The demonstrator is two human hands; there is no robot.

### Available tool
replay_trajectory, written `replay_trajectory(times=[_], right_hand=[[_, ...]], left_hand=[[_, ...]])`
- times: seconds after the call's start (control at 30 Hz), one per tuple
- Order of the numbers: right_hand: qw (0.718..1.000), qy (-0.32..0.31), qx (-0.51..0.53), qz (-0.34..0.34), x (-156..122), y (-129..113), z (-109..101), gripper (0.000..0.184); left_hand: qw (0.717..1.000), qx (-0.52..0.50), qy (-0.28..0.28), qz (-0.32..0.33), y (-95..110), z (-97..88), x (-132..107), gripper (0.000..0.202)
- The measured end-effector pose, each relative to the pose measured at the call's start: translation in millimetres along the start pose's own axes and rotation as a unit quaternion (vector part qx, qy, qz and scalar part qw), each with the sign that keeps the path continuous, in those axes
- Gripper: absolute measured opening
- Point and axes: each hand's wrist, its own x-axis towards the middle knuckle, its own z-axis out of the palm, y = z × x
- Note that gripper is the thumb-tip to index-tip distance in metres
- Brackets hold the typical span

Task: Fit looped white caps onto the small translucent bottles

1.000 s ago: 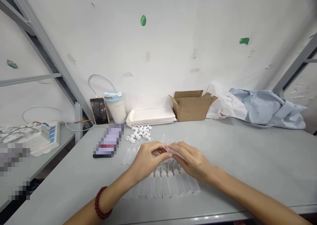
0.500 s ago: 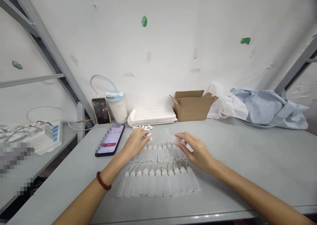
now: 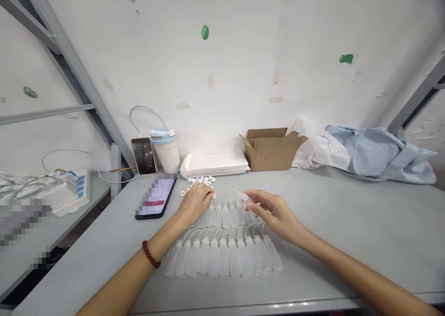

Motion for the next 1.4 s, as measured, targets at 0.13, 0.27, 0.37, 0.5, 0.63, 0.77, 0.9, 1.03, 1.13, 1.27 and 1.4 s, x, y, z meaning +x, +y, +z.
replay_trajectory(times=[0.13, 0.27, 0.37, 0.5, 0.63, 0.77, 0.9, 1.03, 1.13, 1.27, 1.4], right_hand=[[0.997, -0.028, 0.064, 0.042, 0, -3, 0, 0.027], [0.993, -0.034, 0.093, 0.07, 2, -4, 0, 0.028], [0.991, -0.037, 0.104, 0.074, 2, -4, 0, 0.028], [0.99, -0.042, 0.107, 0.076, 2, -2, 1, 0.028], [0.99, -0.044, 0.107, 0.078, 1, -1, 1, 0.029], [0.99, -0.047, 0.108, 0.08, 1, -1, 1, 0.029], [0.988, -0.047, 0.12, 0.081, 3, -2, 1, 0.029], [0.986, -0.047, 0.132, 0.087, 4, -4, 0, 0.03], [0.983, -0.054, 0.144, 0.097, 4, -8, -2, 0.03], [0.98, -0.07, 0.155, 0.108, 4, -13, -3, 0.029], [0.978, -0.088, 0.16, 0.1, 4, -12, -4, 0.028]], left_hand=[[1.0, -0.001, 0.015, -0.017, 4, 0.3, -1, 0.02], [0.999, -0.007, 0.029, -0.04, 7, 2.1, -2, 0.022], [0.999, -0.016, 0.016, -0.039, 6, 3.8, -2, 0.026], [0.999, -0.038, -0.004, -0.025, 6, 4.8, 0, 0.02], [0.998, -0.055, -0.005, -0.022, 6, 5.6, 1, 0.018], [0.996, -0.072, 0.013, -0.043, 7, 4.0, 2, 0.02], [0.991, -0.115, 0.021, -0.069, 15, -4.3, 1, 0.02], [0.956, -0.273, -0.043, -0.101, 32, -16.3, -1, 0.016], [0.891, -0.422, -0.092, -0.142, 42, -21.2, -5, 0.014], [0.837, -0.517, -0.093, -0.156, 47, -20.8, -8, 0.014], [0.817, -0.545, -0.096, -0.163, 50, -19.5, -10, 0.013]])
